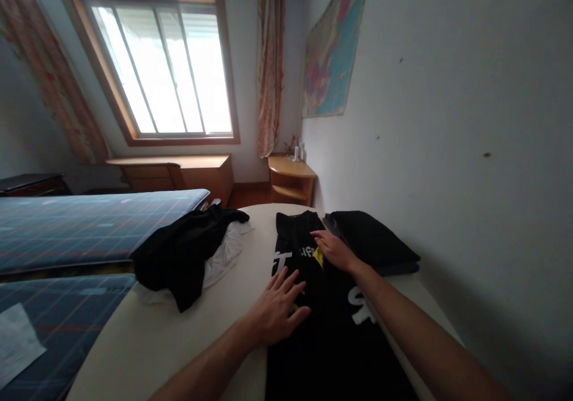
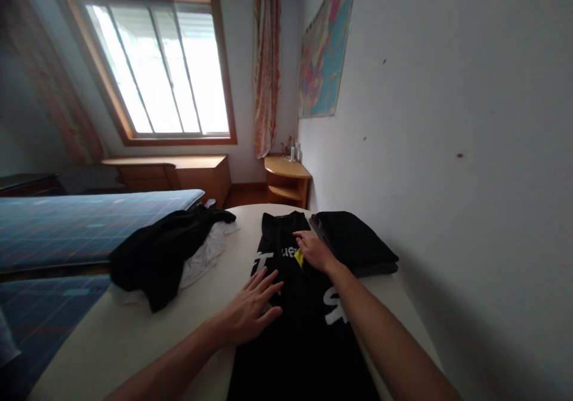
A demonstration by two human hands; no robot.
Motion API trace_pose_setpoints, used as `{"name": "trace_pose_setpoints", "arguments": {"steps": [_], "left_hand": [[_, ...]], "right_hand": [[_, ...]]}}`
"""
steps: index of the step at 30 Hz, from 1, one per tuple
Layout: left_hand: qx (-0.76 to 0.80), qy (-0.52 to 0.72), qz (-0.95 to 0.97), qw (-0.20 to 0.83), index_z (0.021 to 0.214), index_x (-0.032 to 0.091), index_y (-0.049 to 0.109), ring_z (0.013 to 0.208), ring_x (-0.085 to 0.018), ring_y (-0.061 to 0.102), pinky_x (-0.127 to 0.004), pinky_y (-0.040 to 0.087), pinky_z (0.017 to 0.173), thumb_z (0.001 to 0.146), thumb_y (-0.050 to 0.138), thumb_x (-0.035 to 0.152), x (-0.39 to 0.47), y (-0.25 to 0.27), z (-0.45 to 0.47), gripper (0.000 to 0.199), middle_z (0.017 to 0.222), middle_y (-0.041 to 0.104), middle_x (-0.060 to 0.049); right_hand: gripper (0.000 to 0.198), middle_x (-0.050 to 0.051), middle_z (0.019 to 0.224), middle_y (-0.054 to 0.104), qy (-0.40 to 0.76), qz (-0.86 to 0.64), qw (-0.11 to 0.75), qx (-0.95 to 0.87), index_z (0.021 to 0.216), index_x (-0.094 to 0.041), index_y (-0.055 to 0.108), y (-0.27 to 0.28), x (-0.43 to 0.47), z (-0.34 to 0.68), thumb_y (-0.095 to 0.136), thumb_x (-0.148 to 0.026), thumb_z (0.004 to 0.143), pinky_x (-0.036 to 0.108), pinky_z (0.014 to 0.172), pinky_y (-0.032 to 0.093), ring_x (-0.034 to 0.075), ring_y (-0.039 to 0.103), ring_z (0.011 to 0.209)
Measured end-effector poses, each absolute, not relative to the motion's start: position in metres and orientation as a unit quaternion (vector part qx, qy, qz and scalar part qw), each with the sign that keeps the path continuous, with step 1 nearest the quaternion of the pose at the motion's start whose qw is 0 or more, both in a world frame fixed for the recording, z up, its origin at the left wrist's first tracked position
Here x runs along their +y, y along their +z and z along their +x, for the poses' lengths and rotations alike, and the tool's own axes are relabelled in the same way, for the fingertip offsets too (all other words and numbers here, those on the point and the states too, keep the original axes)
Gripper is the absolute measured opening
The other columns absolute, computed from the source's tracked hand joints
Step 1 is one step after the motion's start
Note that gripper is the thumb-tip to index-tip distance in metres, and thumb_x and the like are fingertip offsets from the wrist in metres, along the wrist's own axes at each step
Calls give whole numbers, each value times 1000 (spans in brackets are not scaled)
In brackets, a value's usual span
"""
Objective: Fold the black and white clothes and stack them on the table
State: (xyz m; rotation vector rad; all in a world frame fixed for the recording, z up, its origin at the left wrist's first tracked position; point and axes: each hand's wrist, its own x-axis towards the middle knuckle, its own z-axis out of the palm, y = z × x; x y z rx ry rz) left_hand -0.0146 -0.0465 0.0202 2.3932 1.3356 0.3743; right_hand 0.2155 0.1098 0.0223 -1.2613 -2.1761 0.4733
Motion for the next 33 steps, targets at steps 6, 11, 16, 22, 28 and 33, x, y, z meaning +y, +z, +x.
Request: {"name": "trace_pose_setpoints", "arguments": {"steps": [6,11,16,22,28,33], "left_hand": [[439,146,857,229,118,25,64,138,-25,41,-39,33,116,88,62,35,-91,41,-38,32,146,52,-5],[518,71,825,217,97,21,66,110,-29,57,-42,46,98,74,73,39,-132,58,-29,30,116,64,-8],[576,-58,780,237,93,16,67,102,-33,65,-44,50,89,83,59,31,-155,77,-13,20,105,70,-14],[576,-90,769,262,107,16,59,103,-33,67,-41,50,89,75,64,25,-163,87,-10,34,110,71,-14],[578,-54,756,304,113,20,55,96,-28,69,-35,51,82,74,65,23,-161,79,-16,41,105,72,-9],[568,-81,755,316,94,21,65,86,-28,70,-33,51,71,77,61,31,-161,84,-20,20,93,74,-8]], "right_hand": [[24,8,118,68,154,-395,255,-869,112,-22,67,22,21,235,52,-22,92,35,104,42,21,60,114],[24,7,121,67,151,-387,194,-889,111,-26,69,19,-37,239,54,-22,92,35,102,43,21,59,114],[25,7,116,70,135,-411,186,-882,111,-25,70,22,-43,231,53,-21,93,37,99,44,23,61,110],[24,7,105,73,135,-487,205,-838,112,-22,68,27,-12,206,52,-24,94,33,91,46,23,65,101],[22,9,110,73,112,-572,185,-791,111,-21,67,24,16,176,56,-26,92,30,85,47,23,67,103],[19,14,107,73,113,-618,169,-759,102,-18,69,18,31,166,58,-30,91,34,81,48,28,68,102]]}}
